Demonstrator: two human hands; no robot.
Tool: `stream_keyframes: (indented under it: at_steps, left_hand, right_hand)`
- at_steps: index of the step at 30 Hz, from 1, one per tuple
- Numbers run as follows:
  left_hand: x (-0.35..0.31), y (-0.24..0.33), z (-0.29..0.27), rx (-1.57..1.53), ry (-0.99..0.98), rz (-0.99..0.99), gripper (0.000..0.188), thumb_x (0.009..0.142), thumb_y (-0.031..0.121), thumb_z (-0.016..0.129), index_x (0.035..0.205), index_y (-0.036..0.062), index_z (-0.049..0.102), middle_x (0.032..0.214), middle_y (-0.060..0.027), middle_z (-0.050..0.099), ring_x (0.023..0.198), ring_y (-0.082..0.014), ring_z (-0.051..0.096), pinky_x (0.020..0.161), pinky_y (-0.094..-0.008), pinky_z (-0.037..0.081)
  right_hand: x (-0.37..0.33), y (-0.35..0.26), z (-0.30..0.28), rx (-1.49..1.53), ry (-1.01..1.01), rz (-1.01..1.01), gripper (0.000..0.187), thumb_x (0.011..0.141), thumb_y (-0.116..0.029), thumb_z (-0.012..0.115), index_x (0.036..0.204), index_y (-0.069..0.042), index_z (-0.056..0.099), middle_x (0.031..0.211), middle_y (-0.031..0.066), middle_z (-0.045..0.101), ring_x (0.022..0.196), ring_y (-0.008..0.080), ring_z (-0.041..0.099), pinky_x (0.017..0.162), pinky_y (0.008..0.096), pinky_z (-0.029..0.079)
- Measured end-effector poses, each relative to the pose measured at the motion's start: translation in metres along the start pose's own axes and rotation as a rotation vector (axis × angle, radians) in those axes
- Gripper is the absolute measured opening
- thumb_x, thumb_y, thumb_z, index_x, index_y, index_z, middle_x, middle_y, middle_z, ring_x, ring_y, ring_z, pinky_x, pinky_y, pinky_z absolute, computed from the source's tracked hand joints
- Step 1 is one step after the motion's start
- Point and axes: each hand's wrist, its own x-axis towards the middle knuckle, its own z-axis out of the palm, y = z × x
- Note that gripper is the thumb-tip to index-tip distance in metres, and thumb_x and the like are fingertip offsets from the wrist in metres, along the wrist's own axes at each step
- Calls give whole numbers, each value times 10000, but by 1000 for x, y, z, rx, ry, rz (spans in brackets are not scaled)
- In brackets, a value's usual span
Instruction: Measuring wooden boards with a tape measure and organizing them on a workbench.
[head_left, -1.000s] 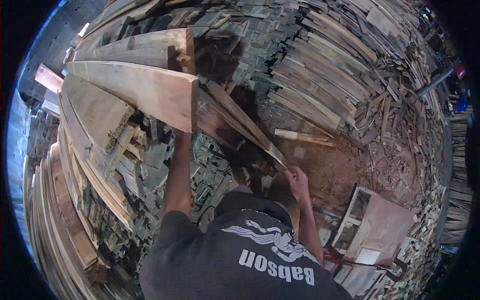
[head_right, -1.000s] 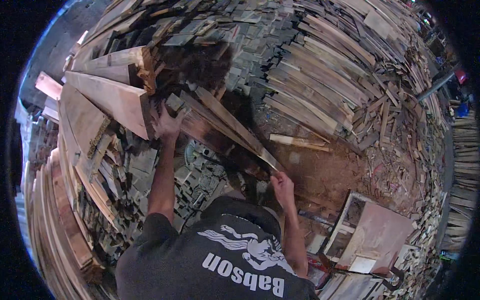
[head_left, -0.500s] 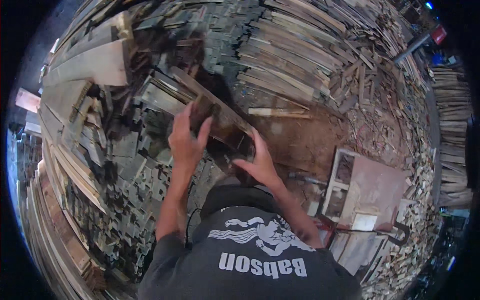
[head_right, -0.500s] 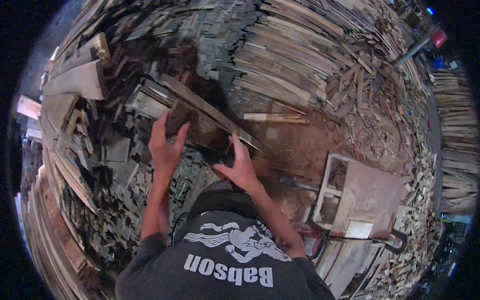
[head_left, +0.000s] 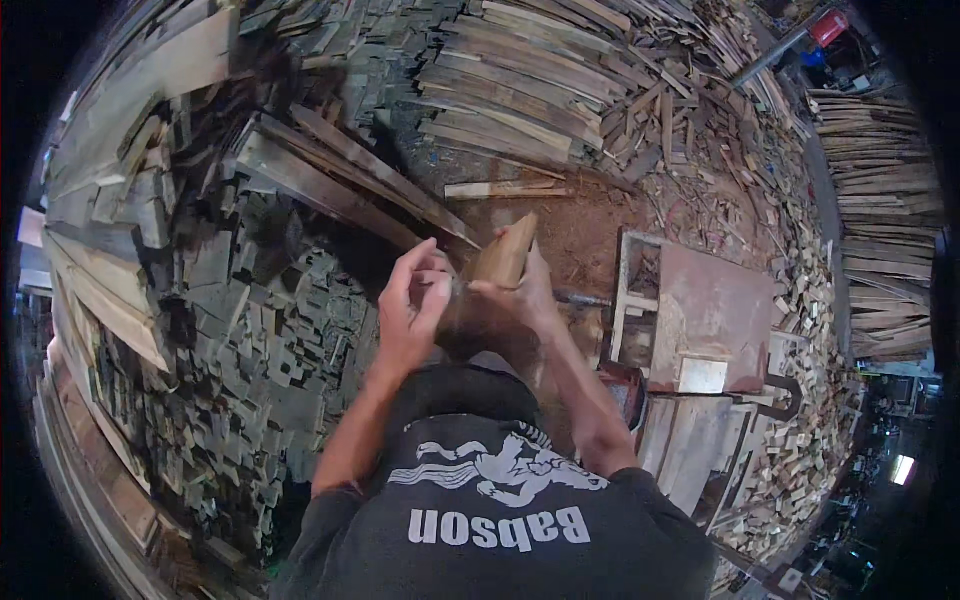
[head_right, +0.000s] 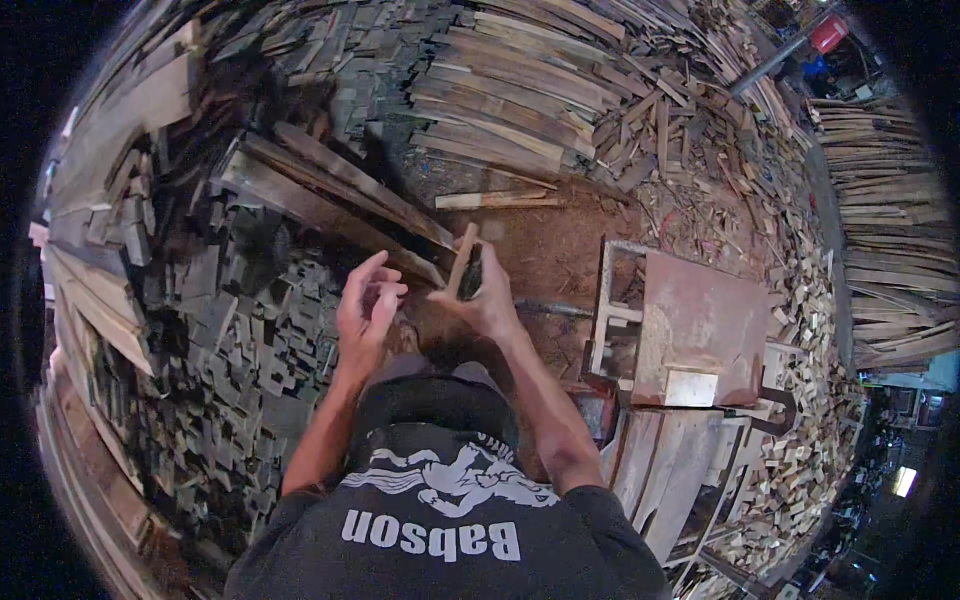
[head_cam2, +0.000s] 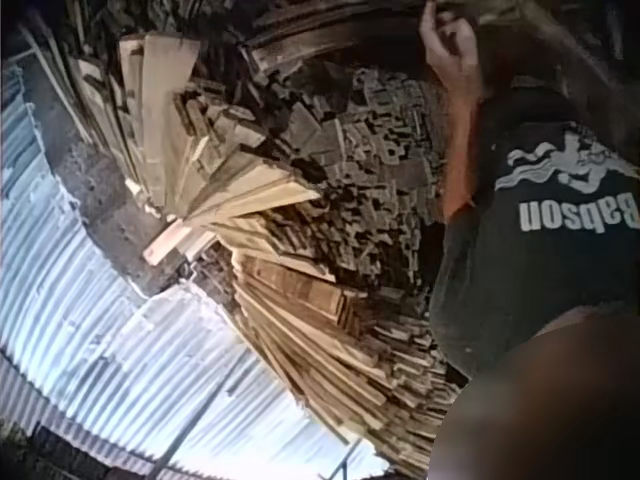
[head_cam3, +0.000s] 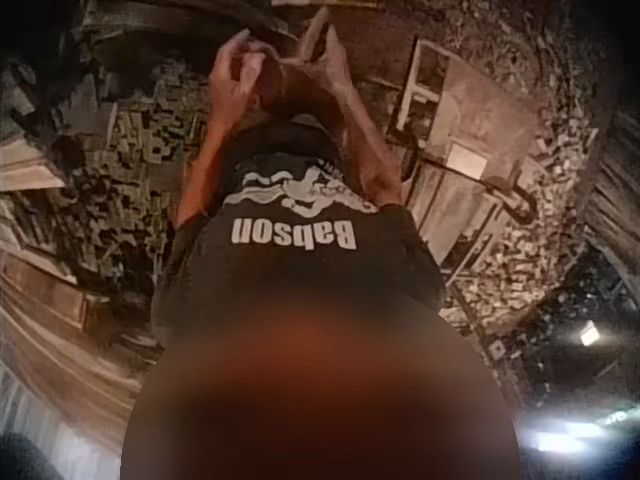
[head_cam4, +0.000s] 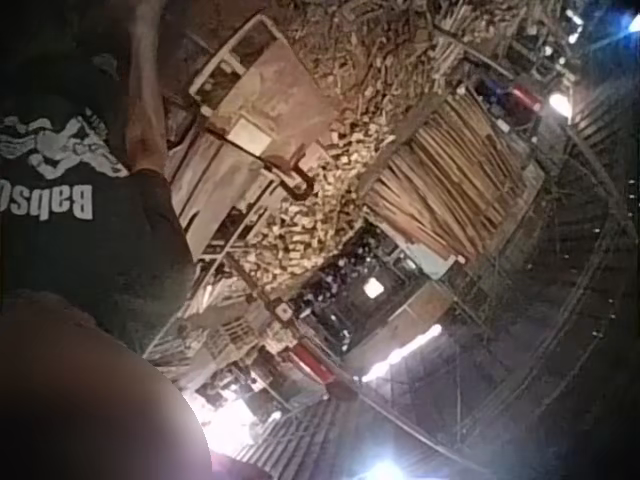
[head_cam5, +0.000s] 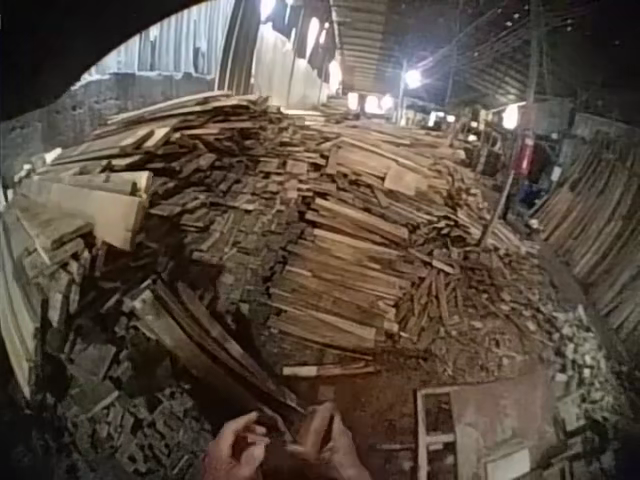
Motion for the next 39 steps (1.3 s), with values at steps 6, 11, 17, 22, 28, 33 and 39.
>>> stream_keyframes:
  at_steps: [6, 11, 17, 22, 28, 33, 39]
  left_hand:
    - [-44, -132, -49, 523, -337, -343, 539, 880, 205, 717, 1357, 39, 531, 1199, -161, 633, 1080, -285, 639, 927, -366, 500]
    - [-80, -203, -57, 570, -472, -93, 703, 800, 287, 787, 1392, 44, 496, 1286, -219, 594, 1153, -386, 594, 1002, -437, 460]
    - [-74, -171, -11, 409, -571, 105, 759, 780, 425, 791, 1360, 21, 513, 1244, -234, 605, 1149, -413, 576, 980, -470, 456]
    - [-106, -140, -4, 485, -617, 127, 430, 880, 423, 699, 1003, 14, 653, 914, -224, 665, 869, -439, 640, 755, -500, 507]
    - [-113, -93, 15, 231, -630, 164, 339, 939, 343, 652, 882, 11, 615, 758, -172, 637, 709, -362, 620, 653, -465, 474]
    - [-73, -20, 47, 70, -486, 120, 432, 966, 400, 628, 938, -30, 648, 810, -74, 615, 773, -185, 545, 738, -371, 451]
    - [-35, 35, 96, -373, -360, -309, 582, 949, 365, 604, 1328, -67, 514, 1289, -190, 596, 1132, -370, 605, 1000, -526, 481]
  right_hand:
    - [-2, -38, 0, 2, 237, 2, 804, 647, -331, 943, 1237, 12, 518, 1062, 148, 672, 978, 213, 646, 860, 347, 515]
    - [-14, -119, -13, -78, 293, 79, 743, 686, -180, 910, 1272, 13, 496, 1162, 92, 604, 1057, 178, 593, 919, 322, 501]
    - [-43, -201, -5, -302, 513, 101, 704, 669, -310, 930, 1166, 20, 555, 1089, 111, 635, 980, 162, 613, 846, 313, 508]
    - [-70, -250, -8, -347, 602, 152, 808, 684, -363, 918, 1248, 40, 504, 1148, 173, 630, 1058, 214, 621, 904, 352, 504]
    - [-200, -221, -42, -281, 697, 98, 906, 812, -282, 827, 1510, 2, 322, 1329, 207, 556, 1248, 236, 534, 1023, 371, 454]
    - [-387, -156, -14, -311, 936, 709, 485, 891, -201, 725, 1278, 53, 580, 1057, 107, 678, 960, 142, 629, 867, 310, 514]
    - [-550, -160, 47, -156, 1254, 875, 523, 883, -246, 736, 1287, 44, 574, 1000, 134, 680, 886, 183, 654, 821, 312, 528]
